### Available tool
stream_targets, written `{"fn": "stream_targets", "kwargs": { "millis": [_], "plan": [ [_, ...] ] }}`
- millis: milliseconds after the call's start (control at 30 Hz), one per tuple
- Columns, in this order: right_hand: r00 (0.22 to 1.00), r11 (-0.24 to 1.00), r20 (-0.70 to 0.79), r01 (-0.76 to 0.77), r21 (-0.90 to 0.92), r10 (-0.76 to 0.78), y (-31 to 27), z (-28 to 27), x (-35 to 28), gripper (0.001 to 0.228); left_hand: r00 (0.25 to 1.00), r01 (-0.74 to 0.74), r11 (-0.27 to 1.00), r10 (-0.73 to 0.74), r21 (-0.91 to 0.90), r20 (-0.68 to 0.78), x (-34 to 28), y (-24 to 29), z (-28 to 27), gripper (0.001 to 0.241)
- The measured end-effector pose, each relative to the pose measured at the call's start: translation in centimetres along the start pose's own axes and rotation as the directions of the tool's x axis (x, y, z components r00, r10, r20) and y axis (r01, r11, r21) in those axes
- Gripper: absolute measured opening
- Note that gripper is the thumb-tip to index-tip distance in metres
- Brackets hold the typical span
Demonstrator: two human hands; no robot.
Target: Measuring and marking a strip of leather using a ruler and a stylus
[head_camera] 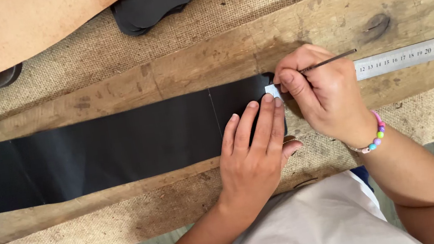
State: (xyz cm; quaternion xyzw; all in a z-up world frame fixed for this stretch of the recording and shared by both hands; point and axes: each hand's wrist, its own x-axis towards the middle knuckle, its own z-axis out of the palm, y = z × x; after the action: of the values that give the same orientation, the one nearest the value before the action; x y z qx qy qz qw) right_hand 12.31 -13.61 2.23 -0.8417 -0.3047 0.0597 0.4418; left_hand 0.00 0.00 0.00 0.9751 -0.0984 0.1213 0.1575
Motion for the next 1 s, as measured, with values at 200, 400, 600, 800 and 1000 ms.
{"fn": "stream_targets", "kwargs": {
  "millis": [200, 400, 600, 800, 1000],
  "plan": [
    [0.997, 0.994, 0.013, 0.083, -0.065, -0.082, 0.1, 0.2, -0.1, 0.028, 1.000, 0.003, 1.000, -0.003, 0.001, 0.001, 0.0, 0.1, 0.1, 0.059],
    [0.977, 0.972, 0.076, 0.206, -0.114, -0.198, 0.1, 0.4, -0.4, 0.014, 1.000, 0.011, 0.998, -0.013, -0.061, -0.027, -0.2, 0.2, 0.2, 0.056],
    [0.934, 0.879, 0.206, 0.347, -0.328, -0.292, 0.2, 0.1, -0.5, 0.015, 0.999, 0.007, 0.998, -0.009, -0.059, -0.040, -0.7, 0.3, 0.8, 0.053],
    [0.987, 0.946, -0.082, 0.108, -0.304, -0.139, 0.7, -3.8, -3.6, 0.027, 0.998, -0.028, 1.000, 0.028, 0.012, -0.056, -0.5, 0.0, 0.4, 0.056],
    [0.989, 0.923, -0.039, 0.116, -0.366, -0.140, 1.9, -4.4, -6.1, 0.025, 0.990, -0.062, 0.948, 0.019, -0.313, -0.138, -1.1, -0.5, -0.2, 0.040]
  ]
}}
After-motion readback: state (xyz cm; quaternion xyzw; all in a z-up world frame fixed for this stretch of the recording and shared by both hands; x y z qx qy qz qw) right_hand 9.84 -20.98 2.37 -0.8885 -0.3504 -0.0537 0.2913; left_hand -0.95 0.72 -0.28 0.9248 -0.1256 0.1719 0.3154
